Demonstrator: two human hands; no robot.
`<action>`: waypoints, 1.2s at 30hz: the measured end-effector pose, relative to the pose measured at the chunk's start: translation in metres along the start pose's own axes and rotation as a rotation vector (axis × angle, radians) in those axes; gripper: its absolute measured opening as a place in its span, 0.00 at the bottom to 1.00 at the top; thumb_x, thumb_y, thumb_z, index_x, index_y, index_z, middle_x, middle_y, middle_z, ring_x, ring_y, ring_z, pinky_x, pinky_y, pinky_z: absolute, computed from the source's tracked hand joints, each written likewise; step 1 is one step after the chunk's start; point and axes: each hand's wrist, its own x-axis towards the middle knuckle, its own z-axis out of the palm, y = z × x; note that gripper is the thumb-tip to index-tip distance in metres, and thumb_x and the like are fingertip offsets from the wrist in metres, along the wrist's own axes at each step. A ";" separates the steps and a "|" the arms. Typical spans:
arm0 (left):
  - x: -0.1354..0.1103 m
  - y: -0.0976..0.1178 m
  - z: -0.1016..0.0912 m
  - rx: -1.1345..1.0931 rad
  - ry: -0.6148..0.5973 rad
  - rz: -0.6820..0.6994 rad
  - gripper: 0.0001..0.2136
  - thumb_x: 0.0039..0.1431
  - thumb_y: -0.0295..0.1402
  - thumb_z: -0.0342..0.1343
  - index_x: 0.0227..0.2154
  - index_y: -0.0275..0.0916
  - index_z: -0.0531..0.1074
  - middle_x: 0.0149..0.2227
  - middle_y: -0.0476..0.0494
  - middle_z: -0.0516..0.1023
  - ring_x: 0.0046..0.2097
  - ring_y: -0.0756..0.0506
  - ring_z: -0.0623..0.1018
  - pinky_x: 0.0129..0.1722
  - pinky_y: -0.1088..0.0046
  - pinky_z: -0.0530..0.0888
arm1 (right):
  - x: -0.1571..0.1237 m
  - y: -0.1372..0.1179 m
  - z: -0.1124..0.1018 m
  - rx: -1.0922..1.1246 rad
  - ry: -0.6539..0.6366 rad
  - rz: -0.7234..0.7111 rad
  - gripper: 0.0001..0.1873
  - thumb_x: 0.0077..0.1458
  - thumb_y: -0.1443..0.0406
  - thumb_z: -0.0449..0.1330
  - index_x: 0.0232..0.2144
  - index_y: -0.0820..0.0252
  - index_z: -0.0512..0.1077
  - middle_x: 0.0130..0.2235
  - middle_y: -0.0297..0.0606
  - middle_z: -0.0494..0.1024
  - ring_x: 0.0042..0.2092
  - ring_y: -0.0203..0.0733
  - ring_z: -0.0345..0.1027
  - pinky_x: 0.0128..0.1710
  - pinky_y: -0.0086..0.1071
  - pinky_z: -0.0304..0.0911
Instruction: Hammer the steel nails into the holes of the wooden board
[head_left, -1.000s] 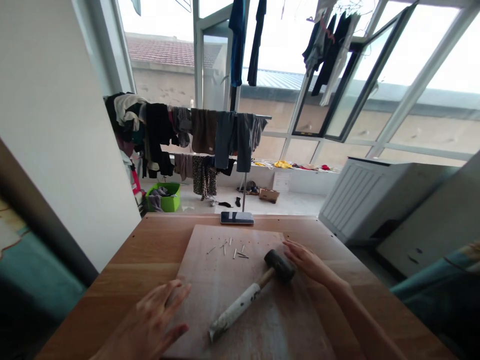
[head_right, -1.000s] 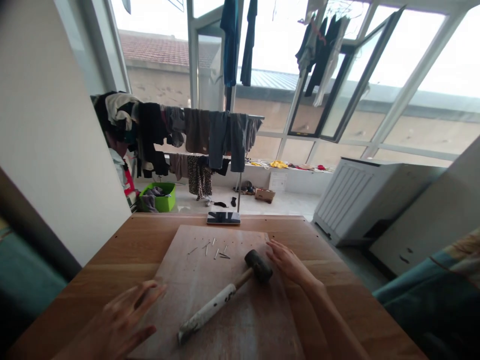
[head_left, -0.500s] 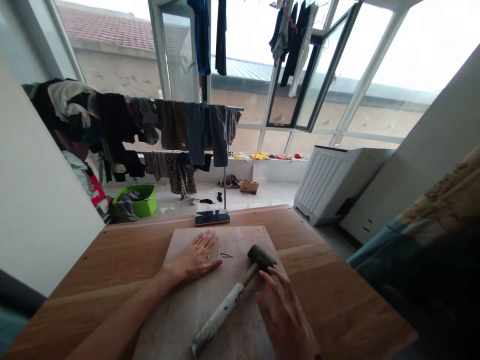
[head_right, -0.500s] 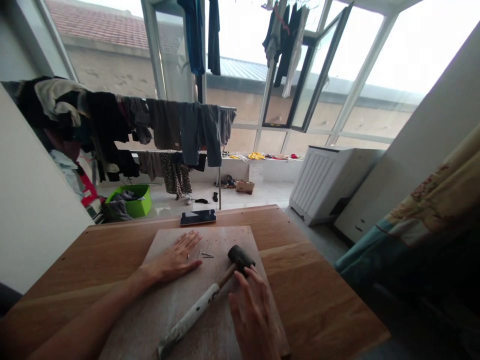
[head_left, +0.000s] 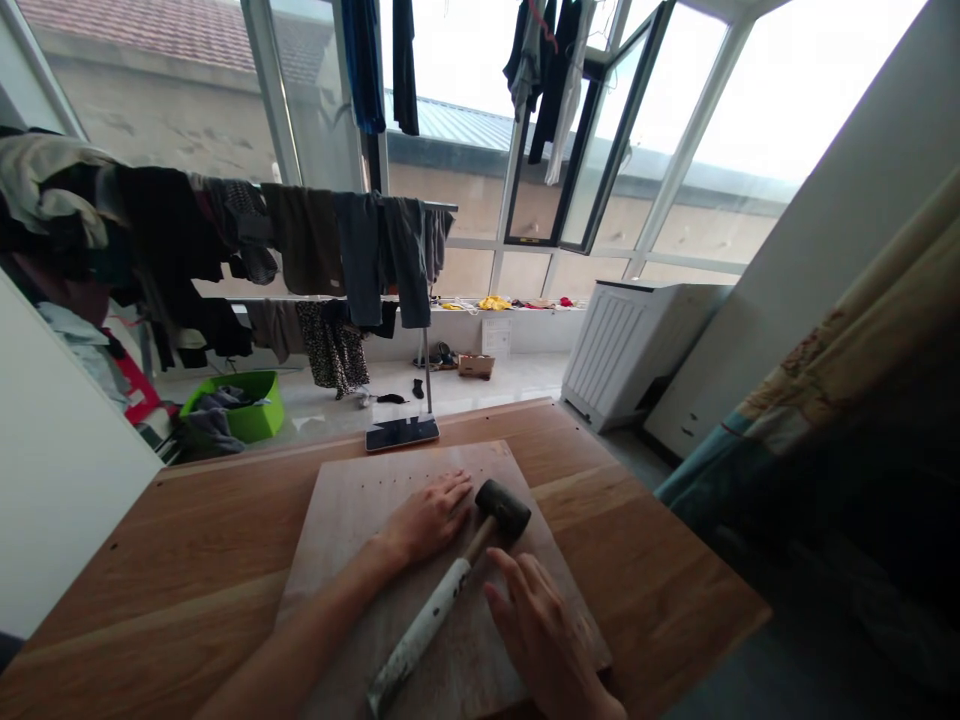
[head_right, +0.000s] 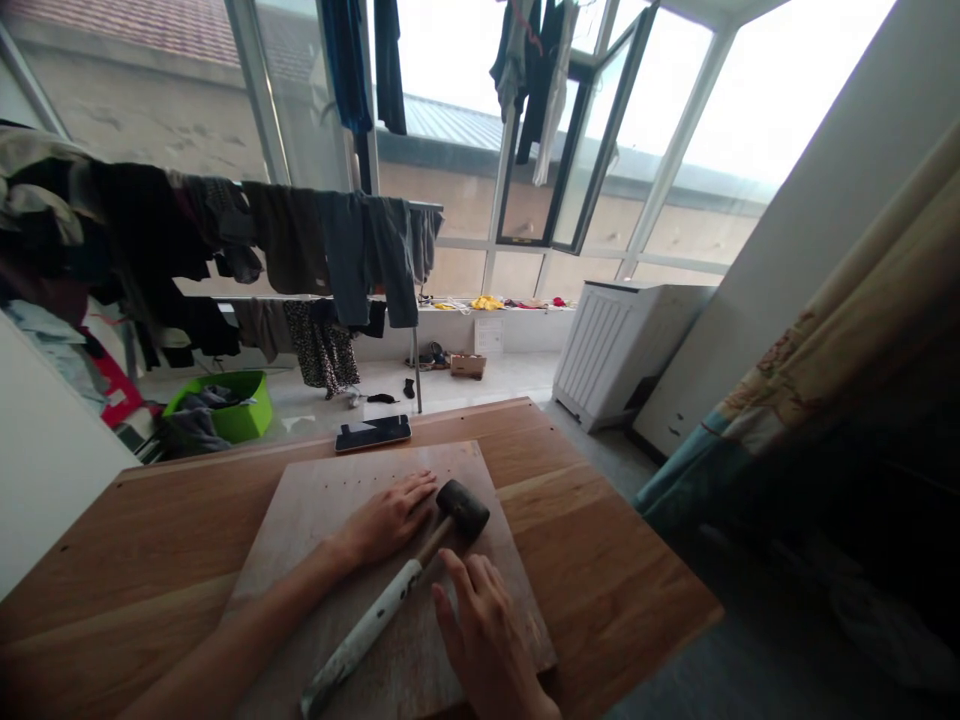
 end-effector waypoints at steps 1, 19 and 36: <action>0.001 0.000 0.001 0.001 0.006 -0.009 0.19 0.69 0.37 0.46 0.59 0.39 0.67 0.65 0.39 0.66 0.67 0.41 0.63 0.67 0.58 0.61 | 0.001 0.001 -0.001 -0.001 -0.018 0.002 0.18 0.67 0.60 0.52 0.58 0.50 0.65 0.43 0.41 0.77 0.45 0.49 0.75 0.43 0.42 0.74; -0.002 0.003 0.005 0.022 0.065 -0.005 0.16 0.68 0.35 0.49 0.56 0.40 0.68 0.62 0.39 0.70 0.65 0.42 0.66 0.65 0.61 0.65 | 0.046 0.007 -0.023 -0.016 -0.468 0.161 0.28 0.68 0.48 0.43 0.63 0.49 0.63 0.45 0.43 0.82 0.49 0.53 0.76 0.48 0.39 0.62; -0.002 0.003 0.005 0.229 0.244 -0.090 0.13 0.63 0.33 0.55 0.49 0.38 0.71 0.52 0.38 0.74 0.55 0.38 0.71 0.56 0.55 0.69 | 0.053 0.017 -0.006 0.180 -0.258 0.488 0.09 0.58 0.61 0.53 0.41 0.53 0.67 0.28 0.33 0.76 0.35 0.47 0.75 0.37 0.34 0.61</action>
